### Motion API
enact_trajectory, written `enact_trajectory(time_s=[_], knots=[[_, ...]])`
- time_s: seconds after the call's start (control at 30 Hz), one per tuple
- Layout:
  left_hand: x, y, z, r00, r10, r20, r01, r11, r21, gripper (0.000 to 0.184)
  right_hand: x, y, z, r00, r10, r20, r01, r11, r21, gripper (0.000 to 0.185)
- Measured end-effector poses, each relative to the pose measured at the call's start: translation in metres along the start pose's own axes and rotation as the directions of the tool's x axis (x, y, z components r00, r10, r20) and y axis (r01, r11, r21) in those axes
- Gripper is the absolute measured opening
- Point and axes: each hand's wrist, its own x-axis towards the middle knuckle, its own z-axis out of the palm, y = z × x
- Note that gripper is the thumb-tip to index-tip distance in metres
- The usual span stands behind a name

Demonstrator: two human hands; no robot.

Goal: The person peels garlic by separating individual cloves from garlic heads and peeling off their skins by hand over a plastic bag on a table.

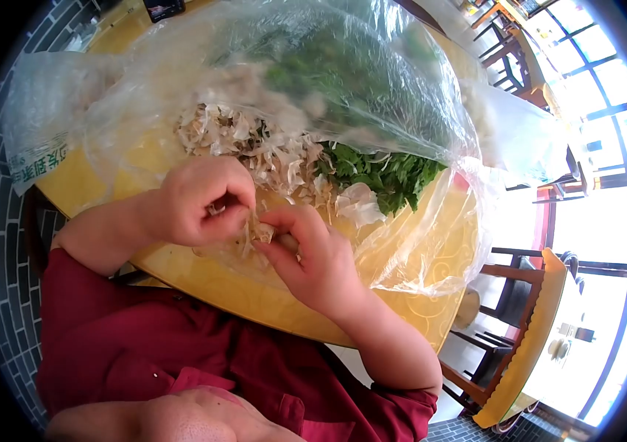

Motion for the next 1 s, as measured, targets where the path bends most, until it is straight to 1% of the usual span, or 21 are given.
enact_trajectory(time_s=[0.07,0.17,0.27,0.3,0.4,0.5,0.6,0.7,0.8,0.9,1.0], knots=[[0.002,0.002,-0.001,0.991,-0.105,-0.088,0.110,0.992,0.055,0.012,0.000,-0.002,0.000,1.000,-0.009,-0.024,0.009,1.000,0.012,0.028],[0.004,0.001,-0.003,0.966,-0.208,-0.153,0.219,0.974,0.059,0.010,0.002,0.003,-0.004,1.000,0.003,-0.024,-0.002,1.000,0.015,0.029],[0.005,-0.007,-0.002,0.961,-0.242,-0.136,0.258,0.959,0.116,0.010,0.003,0.016,-0.004,0.995,0.051,-0.082,-0.047,0.998,0.045,0.029],[0.005,-0.006,-0.001,0.956,-0.270,-0.120,0.283,0.953,0.111,0.010,0.005,0.016,-0.002,0.991,0.054,-0.125,-0.041,0.994,0.098,0.030],[0.006,-0.011,0.004,0.977,-0.156,-0.143,0.172,0.979,0.108,0.011,0.005,0.016,-0.001,0.966,0.234,-0.109,-0.207,0.955,0.215,0.029],[0.007,-0.016,0.003,0.995,0.067,-0.067,-0.053,0.979,0.197,0.014,0.005,0.019,0.001,0.965,0.226,-0.135,-0.197,0.960,0.199,0.029],[0.005,-0.001,0.005,0.990,-0.110,-0.089,0.117,0.989,0.085,0.014,0.006,0.019,0.001,0.973,0.140,-0.181,-0.117,0.984,0.134,0.028],[0.005,0.001,0.001,0.993,-0.114,-0.015,0.115,0.987,0.115,0.014,0.007,0.017,0.001,0.977,0.094,-0.191,-0.083,0.994,0.065,0.028],[0.003,-0.001,0.000,0.997,-0.066,0.036,0.066,0.998,0.008,0.018,0.009,0.020,0.003,0.974,0.051,-0.220,-0.038,0.997,0.064,0.025],[0.006,0.011,0.007,0.983,-0.186,-0.012,0.183,0.976,-0.119,0.021,0.011,0.015,0.003,0.978,-0.021,-0.205,0.011,0.999,-0.051,0.025],[0.005,0.013,0.009,0.980,-0.200,0.026,0.199,0.980,0.023,0.018,0.010,0.022,0.009,0.960,-0.185,-0.211,0.153,0.975,-0.160,0.025]])
